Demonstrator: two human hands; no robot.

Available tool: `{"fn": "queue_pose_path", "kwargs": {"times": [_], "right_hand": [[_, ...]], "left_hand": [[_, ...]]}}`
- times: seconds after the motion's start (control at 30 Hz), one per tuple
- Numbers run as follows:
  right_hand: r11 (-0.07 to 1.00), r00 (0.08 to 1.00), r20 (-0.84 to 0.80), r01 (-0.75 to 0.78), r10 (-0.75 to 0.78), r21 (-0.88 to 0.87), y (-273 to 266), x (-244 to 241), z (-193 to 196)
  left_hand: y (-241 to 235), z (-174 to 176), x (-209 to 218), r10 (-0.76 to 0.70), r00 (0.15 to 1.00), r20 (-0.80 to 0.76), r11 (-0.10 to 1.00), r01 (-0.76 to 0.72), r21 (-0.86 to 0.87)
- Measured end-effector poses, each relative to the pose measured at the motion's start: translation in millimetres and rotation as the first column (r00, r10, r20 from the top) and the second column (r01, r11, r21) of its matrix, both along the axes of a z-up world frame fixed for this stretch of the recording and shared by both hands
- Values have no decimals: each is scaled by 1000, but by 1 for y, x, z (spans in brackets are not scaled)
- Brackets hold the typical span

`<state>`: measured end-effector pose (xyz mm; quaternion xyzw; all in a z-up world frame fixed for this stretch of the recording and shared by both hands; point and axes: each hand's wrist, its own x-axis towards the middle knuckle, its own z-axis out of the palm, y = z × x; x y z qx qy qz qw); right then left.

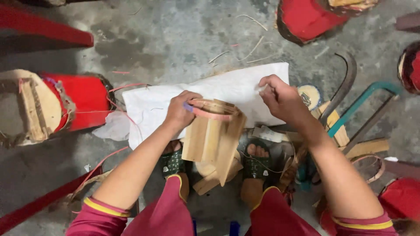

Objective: The person assembles a wooden drum frame by aligning wooden slats and a colorful ring, then hammers nails into the ring to secure it. The person repeatedly adjusts the frame and uses a hammer to drive nails into the ring while seated on a low stool.

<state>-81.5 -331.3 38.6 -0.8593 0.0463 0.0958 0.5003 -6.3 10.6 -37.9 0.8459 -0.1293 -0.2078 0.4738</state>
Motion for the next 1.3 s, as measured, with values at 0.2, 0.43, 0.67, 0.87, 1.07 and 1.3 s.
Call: {"fn": "queue_pose_path", "kwargs": {"times": [0.2,0.43,0.67,0.87,1.07,1.3], "right_hand": [[996,976,-201,-77,85,48,41,37,37],[966,908,-333,-250,255,57,77,77,37],[928,871,-325,-364,369,80,96,92,1],[858,834,-321,-503,449,-106,107,93,-4],[890,876,-293,-435,383,-138,93,91,-2],[964,922,-304,-189,240,186,77,81,-25]], "left_hand": [[3,-20,0,-24,1000,13,998,23,64],[-1,-13,3,23,995,-95,994,-12,112],[-3,-14,3,-16,999,-42,985,23,171],[-3,-1,3,-28,997,-77,983,41,178],[-4,-19,2,-8,997,-76,980,23,199],[-1,-19,3,-11,998,-62,983,22,185]]}}
